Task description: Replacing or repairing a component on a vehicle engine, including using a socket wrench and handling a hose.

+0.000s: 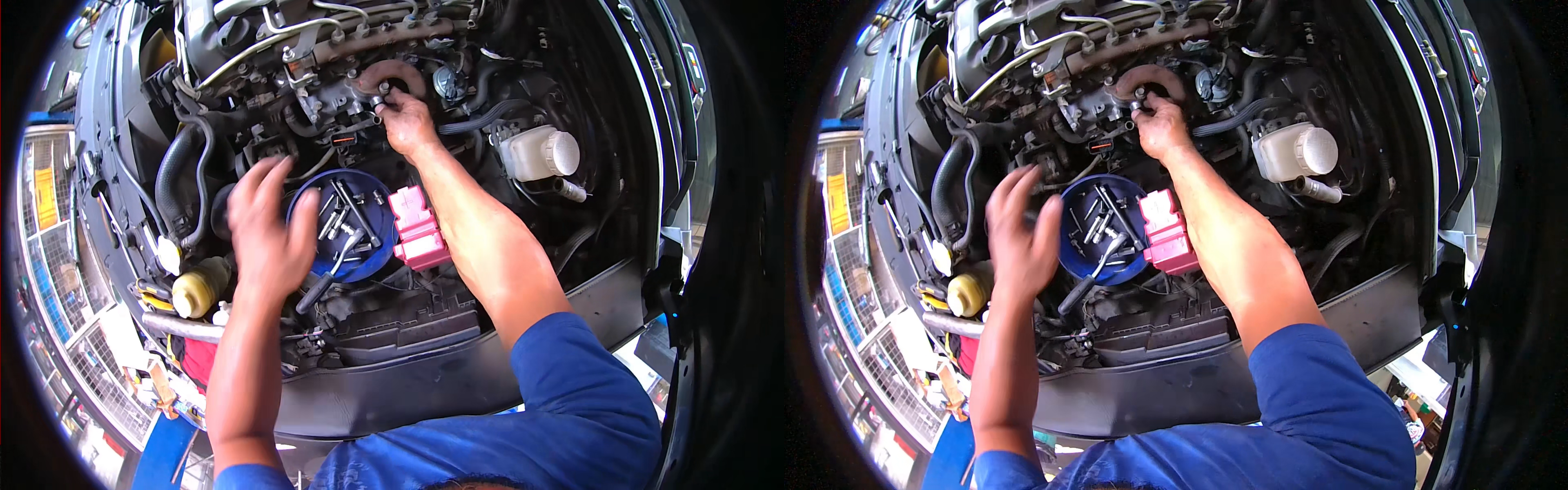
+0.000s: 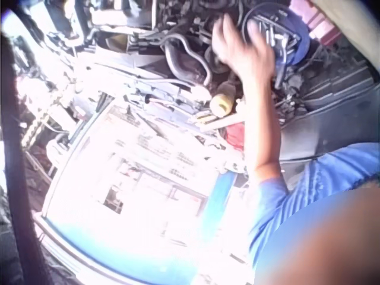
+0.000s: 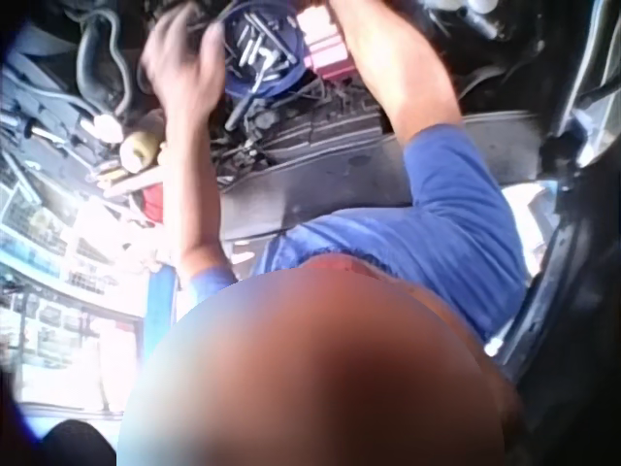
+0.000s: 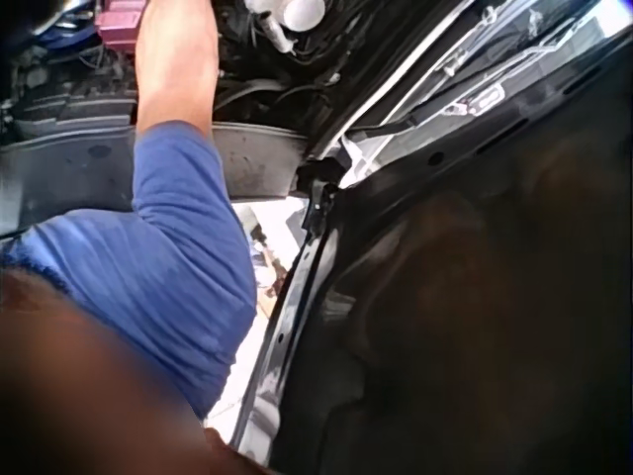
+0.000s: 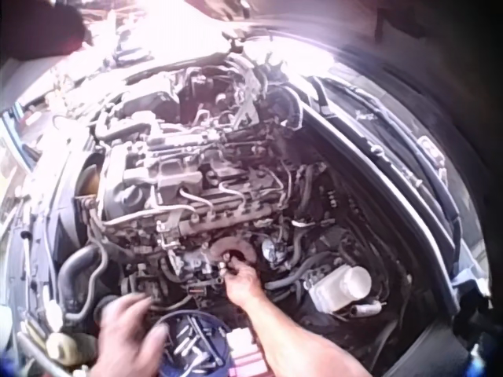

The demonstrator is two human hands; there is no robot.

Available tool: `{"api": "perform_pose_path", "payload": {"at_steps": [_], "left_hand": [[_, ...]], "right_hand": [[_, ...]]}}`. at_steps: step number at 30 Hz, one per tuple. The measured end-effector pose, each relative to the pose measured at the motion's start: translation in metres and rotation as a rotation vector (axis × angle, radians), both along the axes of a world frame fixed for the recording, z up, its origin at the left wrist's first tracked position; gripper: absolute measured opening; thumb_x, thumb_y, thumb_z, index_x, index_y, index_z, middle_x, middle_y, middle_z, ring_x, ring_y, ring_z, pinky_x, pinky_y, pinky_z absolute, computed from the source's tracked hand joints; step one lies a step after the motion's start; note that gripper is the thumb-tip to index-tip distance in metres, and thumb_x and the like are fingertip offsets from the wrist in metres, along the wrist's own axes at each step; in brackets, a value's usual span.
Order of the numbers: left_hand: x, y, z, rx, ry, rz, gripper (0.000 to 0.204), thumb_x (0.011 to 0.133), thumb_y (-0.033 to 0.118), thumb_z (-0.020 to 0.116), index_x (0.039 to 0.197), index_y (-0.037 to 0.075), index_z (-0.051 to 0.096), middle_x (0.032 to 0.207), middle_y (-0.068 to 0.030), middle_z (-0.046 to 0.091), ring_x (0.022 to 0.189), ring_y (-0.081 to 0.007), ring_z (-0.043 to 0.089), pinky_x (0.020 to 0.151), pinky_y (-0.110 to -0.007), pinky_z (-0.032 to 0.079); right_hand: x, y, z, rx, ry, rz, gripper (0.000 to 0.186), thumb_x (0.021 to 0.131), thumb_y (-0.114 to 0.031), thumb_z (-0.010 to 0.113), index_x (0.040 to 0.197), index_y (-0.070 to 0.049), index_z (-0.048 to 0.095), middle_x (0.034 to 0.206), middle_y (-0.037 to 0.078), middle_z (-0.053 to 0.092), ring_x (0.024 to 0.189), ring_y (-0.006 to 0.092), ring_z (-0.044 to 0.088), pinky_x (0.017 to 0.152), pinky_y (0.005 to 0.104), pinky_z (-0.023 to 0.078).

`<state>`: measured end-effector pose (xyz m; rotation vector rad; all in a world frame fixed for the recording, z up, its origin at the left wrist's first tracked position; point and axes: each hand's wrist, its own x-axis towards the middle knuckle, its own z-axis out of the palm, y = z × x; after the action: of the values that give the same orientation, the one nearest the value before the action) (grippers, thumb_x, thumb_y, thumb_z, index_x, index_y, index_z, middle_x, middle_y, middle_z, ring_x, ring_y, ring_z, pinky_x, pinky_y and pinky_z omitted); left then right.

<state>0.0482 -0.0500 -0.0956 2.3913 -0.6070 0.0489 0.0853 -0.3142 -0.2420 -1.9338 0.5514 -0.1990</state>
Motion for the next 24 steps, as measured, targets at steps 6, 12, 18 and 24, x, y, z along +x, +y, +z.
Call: {"api": "perform_pose_path", "payload": {"at_steps": [6, 12, 18, 24], "left_hand": [[0.074, -0.123, -0.073, 0.343, 0.462, 0.287, 0.065, 0.089, 0.044, 0.063, 0.145, 0.014, 0.050, 0.156, -0.0188, 0.033, 0.143, -0.0404, 0.029, 0.116, -0.052, 0.028], [0.090, -0.158, -0.085, 0.313, 0.577, 0.423, 0.069, 0.087, 0.041, 0.062, 0.151, 0.025, 0.041, 0.162, -0.0243, 0.010, 0.149, -0.0453, 0.008, 0.117, -0.060, 0.017], [0.090, -0.163, -0.088, 0.310, 0.631, 0.429, 0.071, 0.086, 0.040, 0.064, 0.152, 0.033, 0.038, 0.163, -0.0249, 0.005, 0.151, -0.0443, 0.000, 0.118, -0.062, 0.012], [0.087, -0.159, -0.092, 0.244, 0.616, 0.454, 0.068, 0.085, 0.039, 0.064, 0.150, 0.035, 0.042, 0.164, -0.0213, 0.007, 0.152, -0.0403, 0.003, 0.118, -0.059, 0.016]], "right_hand": [[-0.001, -0.004, -0.005, 0.085, 0.050, 0.016, 0.040, 0.085, -0.014, 0.068, 0.122, 0.001, 0.063, 0.103, 0.019, 0.069, 0.091, 0.0288, 0.068, 0.083, 0.0355, 0.052], [0.003, -0.001, -0.020, 0.160, -0.003, -0.035, 0.049, 0.083, -0.011, 0.069, 0.127, 0.008, 0.058, 0.109, 0.021, 0.069, 0.098, 0.0292, 0.068, 0.086, 0.0342, 0.052], [0.004, -0.001, -0.019, 0.216, -0.044, -0.128, 0.048, 0.082, -0.007, 0.068, 0.128, 0.006, 0.059, 0.110, 0.020, 0.069, 0.102, 0.0278, 0.067, 0.089, 0.0340, 0.051], [0.006, 0.004, -0.010, 0.258, -0.065, -0.042, 0.045, 0.082, -0.004, 0.066, 0.126, 0.001, 0.060, 0.111, 0.017, 0.070, 0.103, 0.0273, 0.067, 0.089, 0.0337, 0.051]]}}
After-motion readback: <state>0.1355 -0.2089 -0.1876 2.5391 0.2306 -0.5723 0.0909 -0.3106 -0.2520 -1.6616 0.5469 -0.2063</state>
